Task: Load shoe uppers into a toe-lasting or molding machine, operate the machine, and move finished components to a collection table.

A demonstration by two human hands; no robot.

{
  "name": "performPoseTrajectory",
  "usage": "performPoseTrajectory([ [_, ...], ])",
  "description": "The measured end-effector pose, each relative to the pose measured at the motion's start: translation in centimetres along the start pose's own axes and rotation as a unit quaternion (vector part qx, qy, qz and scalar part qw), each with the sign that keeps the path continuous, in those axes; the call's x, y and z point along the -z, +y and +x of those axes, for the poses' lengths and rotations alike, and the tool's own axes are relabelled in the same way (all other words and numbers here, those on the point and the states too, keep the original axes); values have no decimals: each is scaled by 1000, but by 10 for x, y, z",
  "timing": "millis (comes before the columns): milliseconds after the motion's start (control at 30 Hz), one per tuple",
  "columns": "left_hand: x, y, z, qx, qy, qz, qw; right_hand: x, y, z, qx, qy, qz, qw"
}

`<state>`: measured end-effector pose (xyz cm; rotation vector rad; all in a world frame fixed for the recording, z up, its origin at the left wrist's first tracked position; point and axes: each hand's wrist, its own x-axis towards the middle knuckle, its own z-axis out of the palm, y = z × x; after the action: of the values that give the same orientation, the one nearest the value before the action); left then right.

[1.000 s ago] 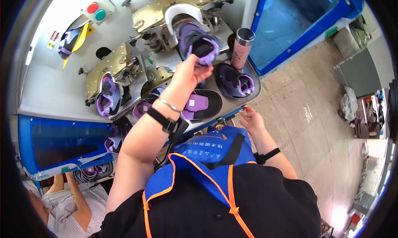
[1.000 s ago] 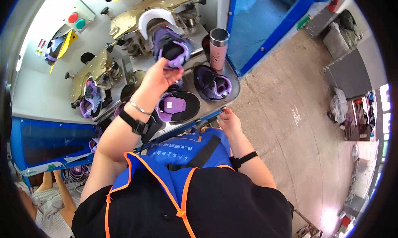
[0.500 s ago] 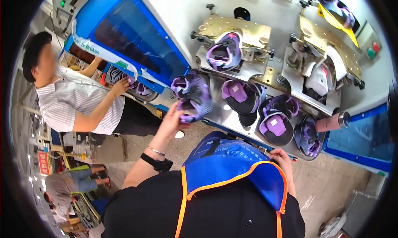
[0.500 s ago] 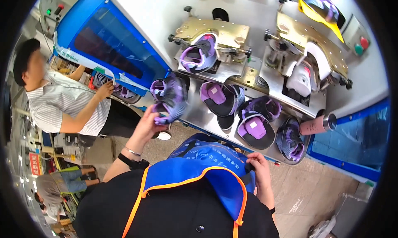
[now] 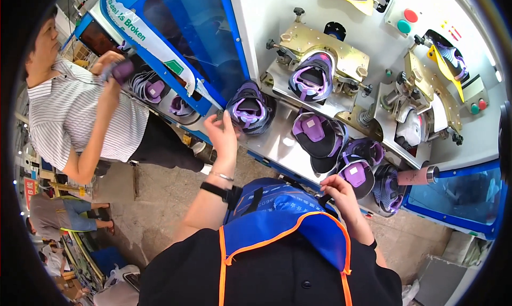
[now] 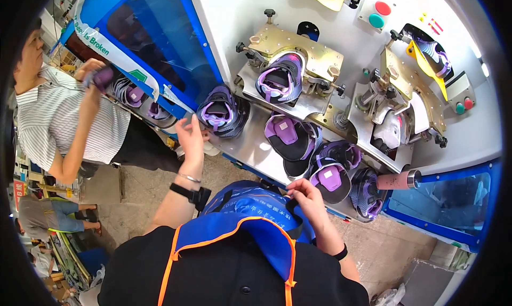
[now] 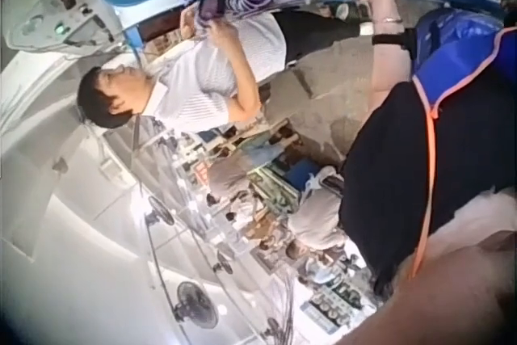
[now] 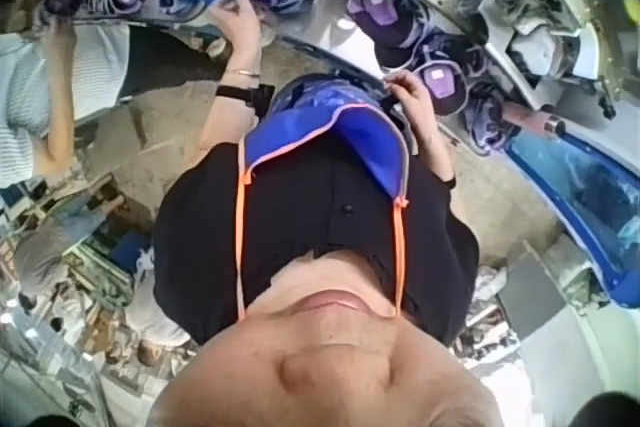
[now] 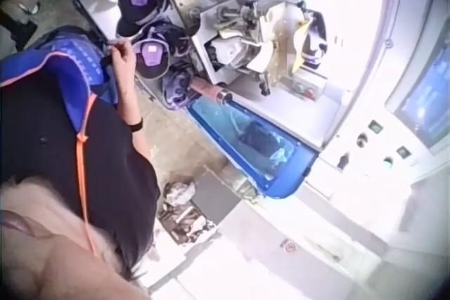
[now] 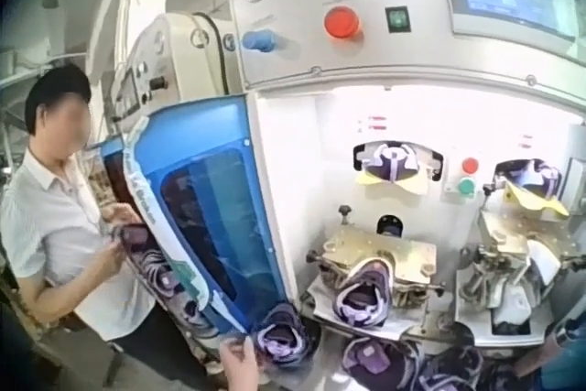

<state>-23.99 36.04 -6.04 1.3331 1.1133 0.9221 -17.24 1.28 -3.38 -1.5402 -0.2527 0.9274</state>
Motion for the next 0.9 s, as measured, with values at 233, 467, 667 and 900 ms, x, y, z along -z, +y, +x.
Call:
performPoseTrajectory([
  [233,-12,10,-17,-503,-150,445,725,-6,-26,15,10,8,-48,999],
  [467,1,29,41,-396,-278,371,793,69,-116,16,166,134,-144,966],
  [667,5,55,35,-362,-278,388,801,213,-268,41,429,498,-376,653],
  [900,-14,79,-36,-475,-302,224,796,278,-329,51,182,498,-607,592],
])
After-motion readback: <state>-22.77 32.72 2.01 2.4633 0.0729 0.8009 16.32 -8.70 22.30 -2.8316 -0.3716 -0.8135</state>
